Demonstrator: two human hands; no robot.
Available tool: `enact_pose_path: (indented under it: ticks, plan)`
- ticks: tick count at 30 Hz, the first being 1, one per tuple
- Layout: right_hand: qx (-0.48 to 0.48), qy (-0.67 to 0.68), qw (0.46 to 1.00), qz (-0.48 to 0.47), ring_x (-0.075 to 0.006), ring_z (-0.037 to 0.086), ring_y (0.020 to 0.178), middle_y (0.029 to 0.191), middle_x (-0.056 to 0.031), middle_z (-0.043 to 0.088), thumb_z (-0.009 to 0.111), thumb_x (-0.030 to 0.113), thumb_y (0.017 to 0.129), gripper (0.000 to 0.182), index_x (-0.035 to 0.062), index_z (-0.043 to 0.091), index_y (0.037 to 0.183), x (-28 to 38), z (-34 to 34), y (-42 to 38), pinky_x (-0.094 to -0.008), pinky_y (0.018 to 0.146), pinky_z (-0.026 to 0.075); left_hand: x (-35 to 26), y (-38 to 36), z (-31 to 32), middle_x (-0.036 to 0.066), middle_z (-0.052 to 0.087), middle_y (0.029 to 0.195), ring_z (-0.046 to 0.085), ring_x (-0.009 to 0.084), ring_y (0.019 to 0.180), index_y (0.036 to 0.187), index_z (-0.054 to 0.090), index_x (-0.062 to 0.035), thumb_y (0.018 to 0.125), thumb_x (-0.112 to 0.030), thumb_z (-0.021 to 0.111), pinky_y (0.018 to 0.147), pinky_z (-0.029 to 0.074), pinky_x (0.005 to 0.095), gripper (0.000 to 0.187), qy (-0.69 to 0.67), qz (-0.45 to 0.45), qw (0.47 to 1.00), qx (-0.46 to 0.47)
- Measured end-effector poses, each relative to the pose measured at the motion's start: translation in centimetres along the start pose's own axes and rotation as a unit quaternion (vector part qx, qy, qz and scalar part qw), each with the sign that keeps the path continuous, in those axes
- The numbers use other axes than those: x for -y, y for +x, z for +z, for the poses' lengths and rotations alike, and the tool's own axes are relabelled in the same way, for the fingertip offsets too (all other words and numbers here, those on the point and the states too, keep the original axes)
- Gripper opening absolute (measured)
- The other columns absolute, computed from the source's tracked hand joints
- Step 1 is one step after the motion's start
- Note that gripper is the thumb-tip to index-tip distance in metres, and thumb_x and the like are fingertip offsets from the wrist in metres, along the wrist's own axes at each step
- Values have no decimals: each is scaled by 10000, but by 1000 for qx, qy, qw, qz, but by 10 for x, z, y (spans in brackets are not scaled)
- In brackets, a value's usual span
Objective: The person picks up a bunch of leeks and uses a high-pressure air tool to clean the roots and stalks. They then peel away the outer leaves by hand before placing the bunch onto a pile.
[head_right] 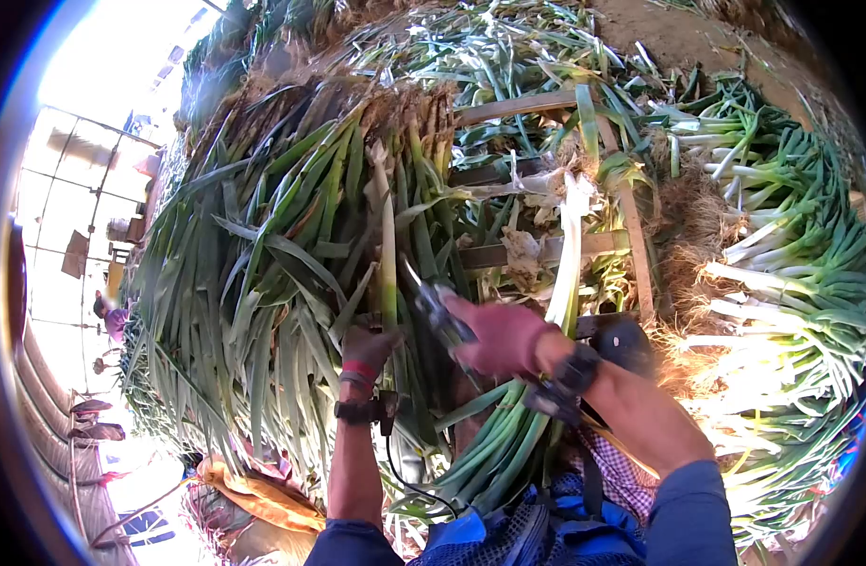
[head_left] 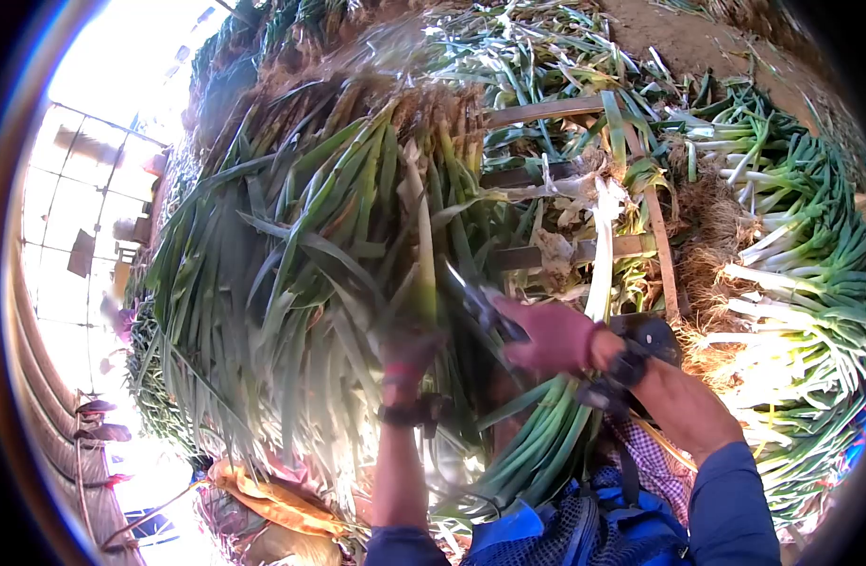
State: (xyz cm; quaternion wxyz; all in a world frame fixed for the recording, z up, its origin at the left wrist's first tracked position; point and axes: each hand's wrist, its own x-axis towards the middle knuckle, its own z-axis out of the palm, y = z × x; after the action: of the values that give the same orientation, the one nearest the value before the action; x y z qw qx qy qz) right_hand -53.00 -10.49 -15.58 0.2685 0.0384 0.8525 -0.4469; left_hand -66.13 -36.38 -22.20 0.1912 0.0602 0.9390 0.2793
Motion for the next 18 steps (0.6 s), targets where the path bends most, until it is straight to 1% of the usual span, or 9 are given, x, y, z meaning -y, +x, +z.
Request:
enact_pose_path:
  ticks: [2,4,7,9,11,13,15,17,18]
  plan:
    - [21,-9,1000,0,-434,733,1000,1122,-304,727,696,393,937,917,47,266,1669,-15,11,-37,-459,903,570,-1,-2,1,108,780,952,735,160,817,1100,751,20,811,-242,861,752,592,326,405,-98,14,993,63]
    - [-62,9,995,-80,-442,696,1163,1290,-341,668,711,422,952,920,-4,287,1649,-38,24,-65,-443,1000,552,-36,-25,-1,102,776,943,733,160,811,1114,746,12,821,-247,854,751,595,328,407,-115,30,990,69]
    - [-38,42,997,-60,-444,641,1272,1407,-348,602,729,439,952,934,-34,300,1634,-34,13,-96,-435,1072,522,-72,-50,20,104,779,967,749,186,845,1177,713,-22,851,-295,831,780,611,348,441,-120,54,986,104]
    - [-68,53,991,-104,-445,652,1250,1390,-341,616,733,419,949,933,-18,290,1644,-38,14,-100,-430,1067,525,-73,-58,47,118,772,954,753,203,851,1155,714,-42,848,-314,836,794,609,360,428,-4,90,992,83]
    - [-48,35,997,-57,-450,682,1188,1286,-348,663,741,409,935,928,20,300,1653,-38,6,-99,-452,1016,547,-88,-83,64,117,763,935,748,220,836,1135,717,-77,852,-326,837,791,605,369,395,-18,128,988,89]
    - [-55,45,997,-12,-454,699,1131,1212,-344,684,748,402,924,932,44,299,1659,-37,-12,-92,-468,974,558,-102,-106,78,111,752,909,754,294,845,1020,673,-98,837,-323,834,797,596,410,332,-1,75,982,176]
    - [-63,55,996,33,-459,717,1074,1137,-341,705,755,395,912,938,68,299,1665,-45,-17,-82,-485,932,570,-105,-129,103,132,738,892,744,344,850,1005,677,-101,843,-329,816,796,587,434,313,2,195,969,149]
    - [-146,-59,987,12,-464,731,963,1024,-325,719,765,390,893,960,100,288,1673,-74,-10,-67,-498,855,579,-109,-132,117,143,739,908,736,358,855,1030,698,-107,856,-333,801,793,584,435,303,41,221,964,141]
    - [-134,-51,989,33,-465,730,936,1038,-326,719,769,394,888,984,107,263,1681,-79,-12,-65,-492,847,582,-115,-132,116,153,740,924,728,373,860,1054,720,-113,869,-337,786,790,581,437,298,77,246,957,132]
